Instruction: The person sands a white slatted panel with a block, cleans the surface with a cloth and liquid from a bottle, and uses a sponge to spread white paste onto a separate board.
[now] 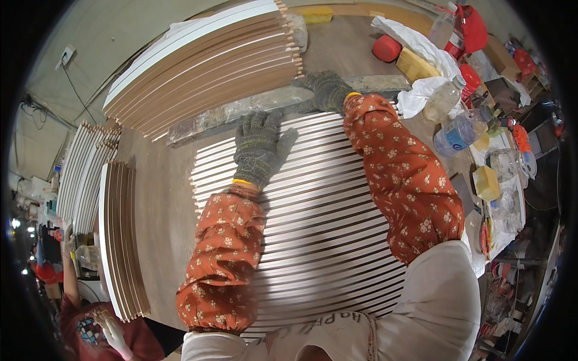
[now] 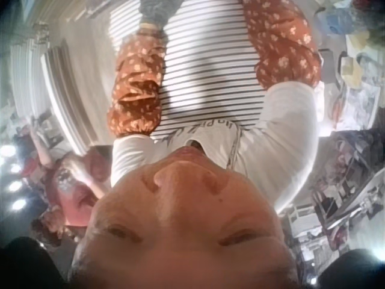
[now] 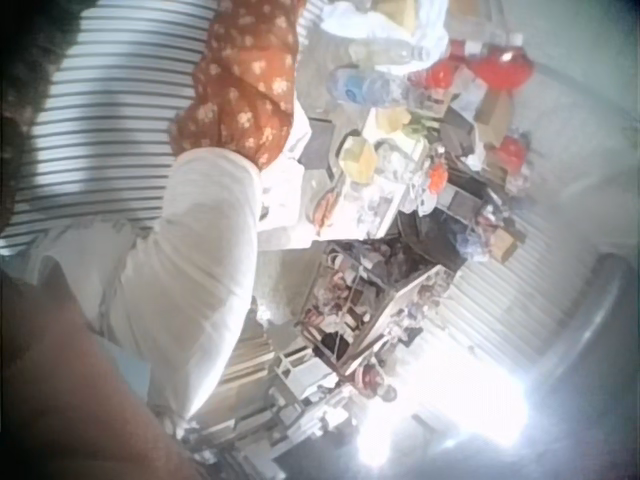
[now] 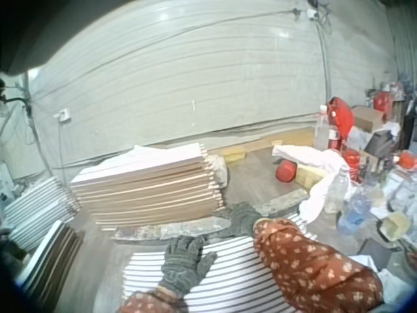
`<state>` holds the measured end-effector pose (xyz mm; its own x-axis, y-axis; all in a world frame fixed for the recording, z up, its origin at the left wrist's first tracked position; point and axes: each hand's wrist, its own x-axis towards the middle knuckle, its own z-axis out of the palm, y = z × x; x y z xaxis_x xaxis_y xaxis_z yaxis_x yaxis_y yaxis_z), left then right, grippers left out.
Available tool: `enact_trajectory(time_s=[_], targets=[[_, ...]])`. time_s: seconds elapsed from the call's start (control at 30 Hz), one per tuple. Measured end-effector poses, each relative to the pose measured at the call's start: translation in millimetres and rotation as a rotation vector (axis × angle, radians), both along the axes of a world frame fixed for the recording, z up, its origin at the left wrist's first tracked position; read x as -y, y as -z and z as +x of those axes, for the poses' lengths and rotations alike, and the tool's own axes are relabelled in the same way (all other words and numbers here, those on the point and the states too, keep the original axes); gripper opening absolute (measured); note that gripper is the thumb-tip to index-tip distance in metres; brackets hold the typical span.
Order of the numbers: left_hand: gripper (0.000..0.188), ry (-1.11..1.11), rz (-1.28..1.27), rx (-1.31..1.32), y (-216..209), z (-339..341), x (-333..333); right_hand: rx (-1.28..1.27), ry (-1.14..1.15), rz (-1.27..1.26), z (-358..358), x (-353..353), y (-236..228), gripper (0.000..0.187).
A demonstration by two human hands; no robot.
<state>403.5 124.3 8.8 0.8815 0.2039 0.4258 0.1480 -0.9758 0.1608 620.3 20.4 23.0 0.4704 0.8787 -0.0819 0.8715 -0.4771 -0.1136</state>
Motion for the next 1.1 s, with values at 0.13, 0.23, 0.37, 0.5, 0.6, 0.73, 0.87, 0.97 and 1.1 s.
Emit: enact_trajectory(time_s=[0.13,0.23,0.37,0.5,0.6,0.73,0.87,0.97,1.1], targets=[[0.058,0.034,-0.006,-0.083,-3,4,0,-0.051,0.006,0.122,-12,36,-2,0.071],[0.061,-0.055,-0.010,-0.128,6,-5,-5,0.060,0.051,0.173,-41,73,2,0.066],[0.062,-0.058,0.011,-0.216,2,1,-3,0.236,0.060,0.155,-57,120,10,0.064],[0.059,-0.107,0.212,-0.038,13,13,-14,0.226,0.182,0.130,-54,109,14,0.066],[0.059,-0.143,0.186,-0.119,10,23,-25,0.200,0.233,0.133,-37,91,21,0.068],[0.065,-0.144,0.064,-0.254,10,34,-33,0.230,0.222,0.177,-29,86,24,0.069],[0.066,-0.155,0.100,-0.270,5,38,-25,0.220,0.214,0.105,-49,92,9,0.072],[0.064,-0.218,0.108,-0.318,9,28,-36,0.216,-0.022,0.110,-122,100,-3,0.073],[0.062,-0.167,0.092,-0.274,14,35,-34,0.142,-0.269,0.117,-190,123,-8,0.071]])
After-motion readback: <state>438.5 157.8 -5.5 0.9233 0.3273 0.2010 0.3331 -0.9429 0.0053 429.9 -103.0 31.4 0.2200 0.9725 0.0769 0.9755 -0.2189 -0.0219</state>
